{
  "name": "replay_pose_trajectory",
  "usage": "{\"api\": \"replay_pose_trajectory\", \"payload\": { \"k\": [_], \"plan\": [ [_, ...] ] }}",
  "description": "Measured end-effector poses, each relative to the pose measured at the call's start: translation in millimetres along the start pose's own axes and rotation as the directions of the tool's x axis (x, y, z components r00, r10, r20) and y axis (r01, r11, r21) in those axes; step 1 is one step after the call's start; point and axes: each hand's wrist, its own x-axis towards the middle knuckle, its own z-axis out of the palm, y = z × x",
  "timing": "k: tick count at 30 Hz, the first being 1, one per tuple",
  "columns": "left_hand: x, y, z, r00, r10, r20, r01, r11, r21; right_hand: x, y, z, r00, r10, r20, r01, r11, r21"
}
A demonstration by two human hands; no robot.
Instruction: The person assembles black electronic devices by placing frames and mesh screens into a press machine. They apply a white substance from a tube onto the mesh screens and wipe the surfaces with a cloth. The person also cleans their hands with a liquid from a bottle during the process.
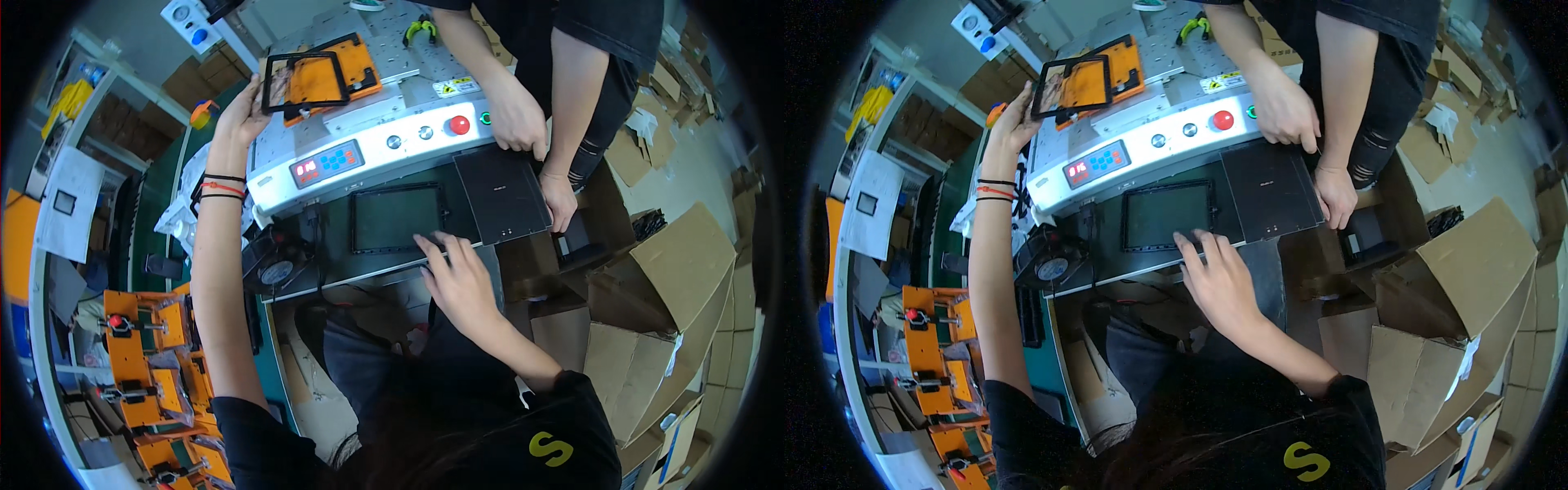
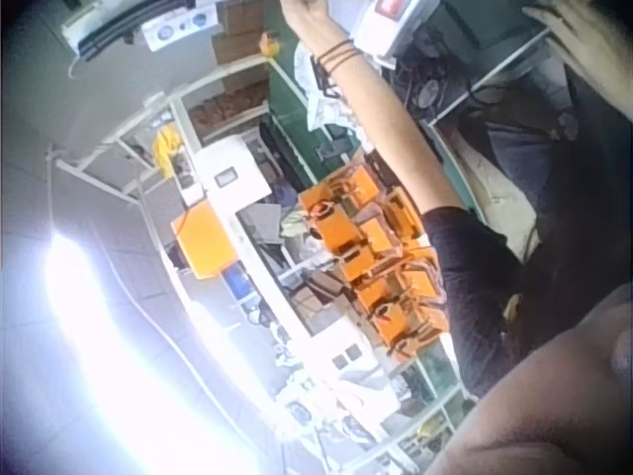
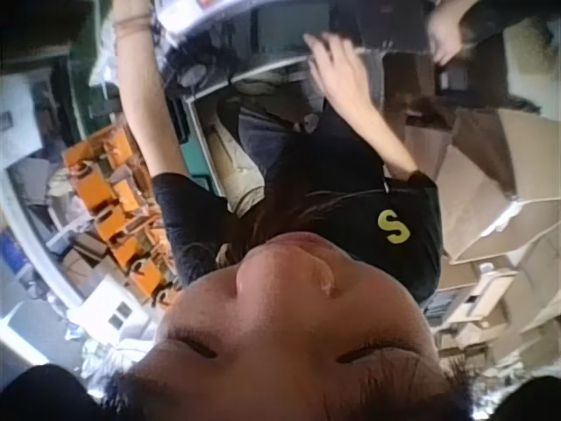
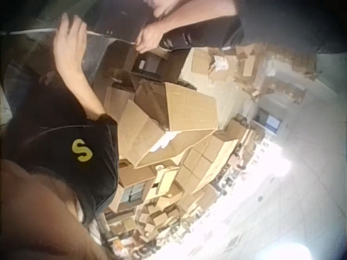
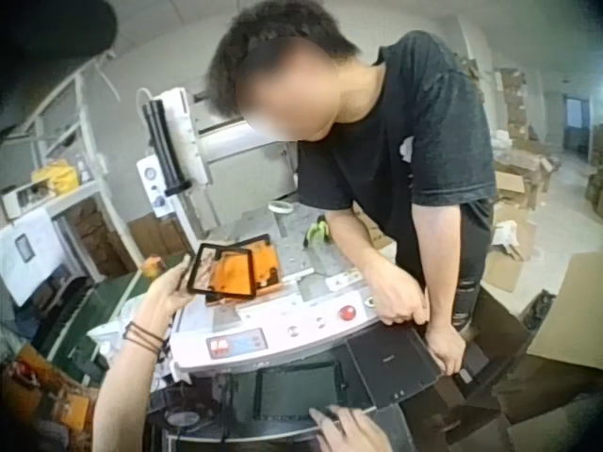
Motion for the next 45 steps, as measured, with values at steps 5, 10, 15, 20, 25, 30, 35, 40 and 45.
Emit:
{"api": "replay_pose_trajectory", "payload": {
  "k": [5,10,15,20,25,30,35,40,45],
  "plan": [
    [-10.9,-11.3,-29.8,0.908,-0.040,0.416,0.175,0.941,-0.290,20.9,9.9,28.1,0.997,0.002,0.079,0.011,0.987,-0.163],
    [-105.9,-12.1,-1.9,0.955,0.280,0.099,-0.287,0.956,0.064,57.0,16.4,21.4,0.907,0.168,0.385,-0.069,0.964,-0.256],
    [-238.2,15.1,-32.0,0.930,0.346,0.123,-0.339,0.938,-0.070,90.4,26.4,24.9,0.822,0.187,0.538,-0.067,0.970,-0.234],
    [-357.8,-2.7,-62.9,0.871,0.490,-0.005,-0.482,0.854,-0.196,92.8,27.8,22.8,0.826,0.139,0.546,0.005,0.967,-0.254],
    [-438.2,-69.7,-96.8,0.741,0.600,-0.300,-0.629,0.778,0.003,82.8,-4.3,-9.8,0.868,-0.063,0.492,0.107,0.992,-0.062],
    [-468.5,-95.3,-131.7,0.648,0.566,-0.509,-0.586,0.798,0.141,123.8,-37.0,-67.4,0.974,-0.177,0.139,0.108,0.909,0.402],
    [-454.8,-101.8,-127.0,0.739,0.535,-0.410,-0.560,0.826,0.068,278.7,-25.1,-27.7,0.970,0.240,-0.036,-0.239,0.921,-0.307],
    [-440.8,-110.0,-124.6,0.831,0.461,-0.310,-0.498,0.866,-0.050,349.9,5.2,22.1,0.879,0.476,0.029,-0.410,0.787,-0.461],
    [-447.9,-110.3,-131.9,0.822,0.400,-0.407,-0.484,0.866,-0.126,306.2,-50.9,14.1,0.966,0.243,0.093,-0.174,0.868,-0.464]
  ]
}}
